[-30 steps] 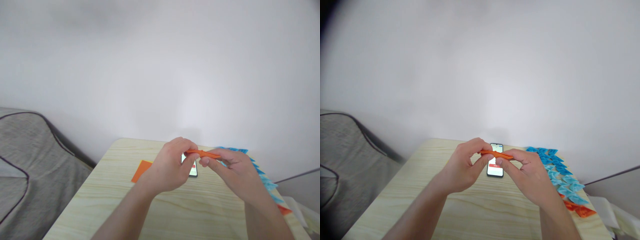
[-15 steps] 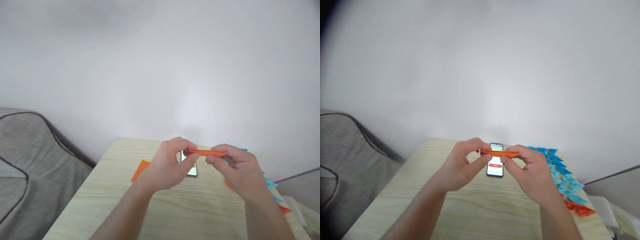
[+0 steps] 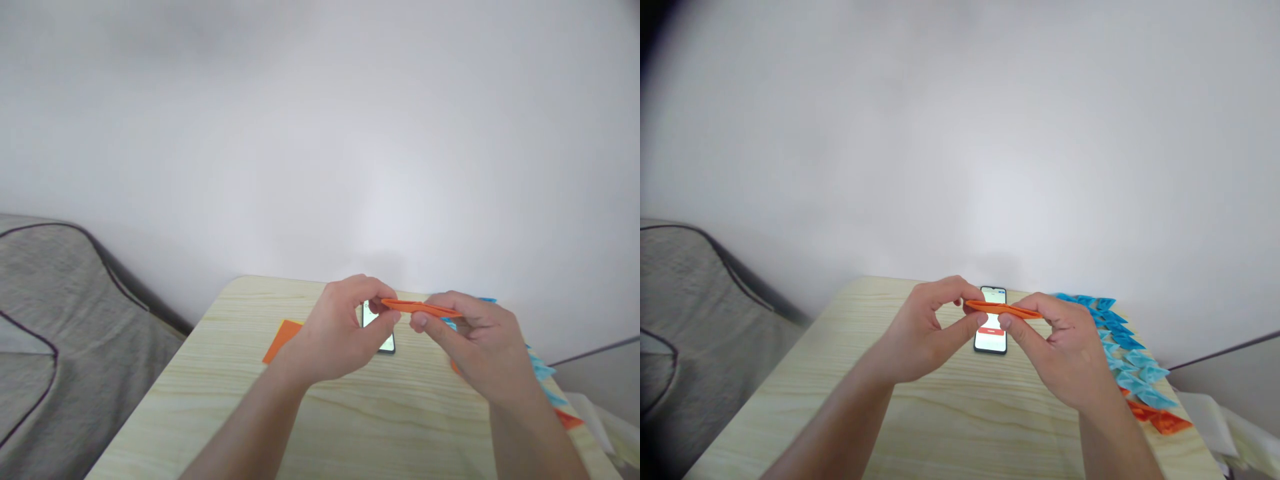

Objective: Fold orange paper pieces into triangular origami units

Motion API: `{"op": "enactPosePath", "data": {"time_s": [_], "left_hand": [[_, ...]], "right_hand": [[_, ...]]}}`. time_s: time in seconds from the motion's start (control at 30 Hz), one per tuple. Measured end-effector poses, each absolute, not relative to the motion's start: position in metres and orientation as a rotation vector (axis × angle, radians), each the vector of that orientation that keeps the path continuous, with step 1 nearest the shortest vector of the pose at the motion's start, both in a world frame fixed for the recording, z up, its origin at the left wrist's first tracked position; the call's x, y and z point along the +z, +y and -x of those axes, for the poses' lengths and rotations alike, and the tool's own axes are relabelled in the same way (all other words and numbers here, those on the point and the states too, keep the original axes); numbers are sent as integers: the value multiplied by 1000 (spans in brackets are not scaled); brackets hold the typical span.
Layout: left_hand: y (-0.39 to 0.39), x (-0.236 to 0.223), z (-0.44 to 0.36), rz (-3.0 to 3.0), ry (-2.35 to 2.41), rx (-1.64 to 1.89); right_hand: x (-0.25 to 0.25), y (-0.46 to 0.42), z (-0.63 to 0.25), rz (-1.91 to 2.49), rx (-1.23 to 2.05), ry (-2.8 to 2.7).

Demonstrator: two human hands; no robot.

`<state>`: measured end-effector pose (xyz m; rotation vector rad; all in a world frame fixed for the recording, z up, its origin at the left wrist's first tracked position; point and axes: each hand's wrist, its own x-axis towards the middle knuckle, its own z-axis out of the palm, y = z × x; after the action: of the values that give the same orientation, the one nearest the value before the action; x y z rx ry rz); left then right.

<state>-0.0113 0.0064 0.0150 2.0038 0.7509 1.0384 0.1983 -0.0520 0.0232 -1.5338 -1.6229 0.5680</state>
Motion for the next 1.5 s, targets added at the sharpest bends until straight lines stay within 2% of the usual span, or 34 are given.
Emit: {"op": "enactPosePath", "data": {"time_s": [0.3, 0.77, 1.03, 1.27, 1.5], "left_hand": [[8, 16, 13, -2012, 782, 1049], [10, 12, 14, -2039, 826, 1035], [12, 13, 13, -2078, 889, 1029], [12, 9, 11, -2179, 954, 1040], [11, 10, 10, -2284, 943, 1026]], "right_hand": [[17, -46, -203, 1412, 656, -1605], [14, -47, -210, 1549, 401, -1706], [20, -50, -207, 1507, 592, -1592], [17, -49, -204, 1299, 639, -1482], [12, -45, -200, 1321, 713, -1487]]}}
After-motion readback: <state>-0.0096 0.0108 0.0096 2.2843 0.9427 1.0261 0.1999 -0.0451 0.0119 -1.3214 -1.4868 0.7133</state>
